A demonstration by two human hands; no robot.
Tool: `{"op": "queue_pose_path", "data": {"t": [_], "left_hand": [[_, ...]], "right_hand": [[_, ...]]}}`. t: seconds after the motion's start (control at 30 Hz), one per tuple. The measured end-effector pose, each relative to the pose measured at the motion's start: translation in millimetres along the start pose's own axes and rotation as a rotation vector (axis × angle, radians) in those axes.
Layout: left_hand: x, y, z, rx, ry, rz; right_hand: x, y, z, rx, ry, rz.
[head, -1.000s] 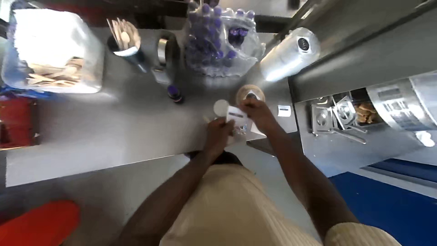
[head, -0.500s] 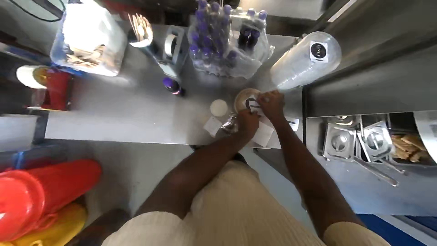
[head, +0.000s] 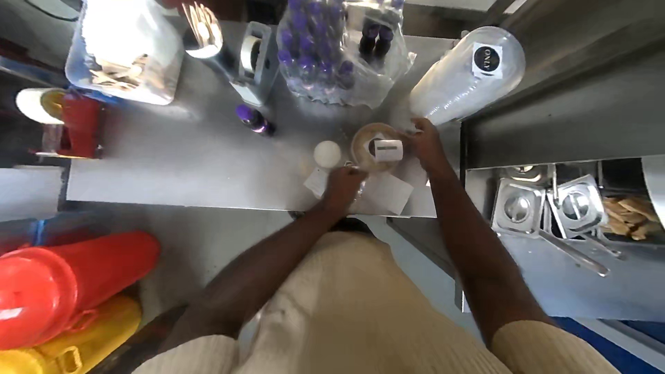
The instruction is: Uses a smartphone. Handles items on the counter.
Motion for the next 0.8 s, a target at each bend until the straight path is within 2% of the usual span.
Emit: {"op": "queue_pose_path", "data": {"t": [0.07, 0.23, 0.33, 0.43, 0.53, 0.6, 0.7, 0.8], "left_hand": [[9, -22, -62, -0.125, -0.067, -0.007], [52, -55, -255, -0.656, -0.301, 0.141], [67, -76, -320, -0.845, -0.323, 0.23], [59, -73, -330, -0.843, -0.181, 0.373], [18, -34, -301, -0.627, 0.019, 0.508], [-5, -8, -285, -0.572, 0.105, 0.593], [-18, -3, -298, -0.658, 0.014, 0.671], [5, -30, -339, -0.754, -0.011, 0.617]], "right_hand": [[-3, -18, -22, -0.061, 0.022, 0.007], [-18, -91, -51, -0.196, 0.017, 0.019], [-11, -133, -32, -0.149, -0.049, 0.007], [14, -164, -4, -0.088, -0.062, -0.053], [45, -171, 25, -0.024, -0.042, -0.165], [69, -173, 40, 0.016, -0.07, -0.304], [110, -182, 39, 0.038, -0.122, -0.467], [107, -194, 44, -0.01, -0.056, -0.477]]}}
Point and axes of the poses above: each hand's wrist, its own y-axis towards the middle knuckle, its own z-axis out of the palm, x = y × z, the point moved 6 cm from there along y, towards the middle knuckle, and after that the axes turned 5 degrees about -y, right-handed, at the moved point
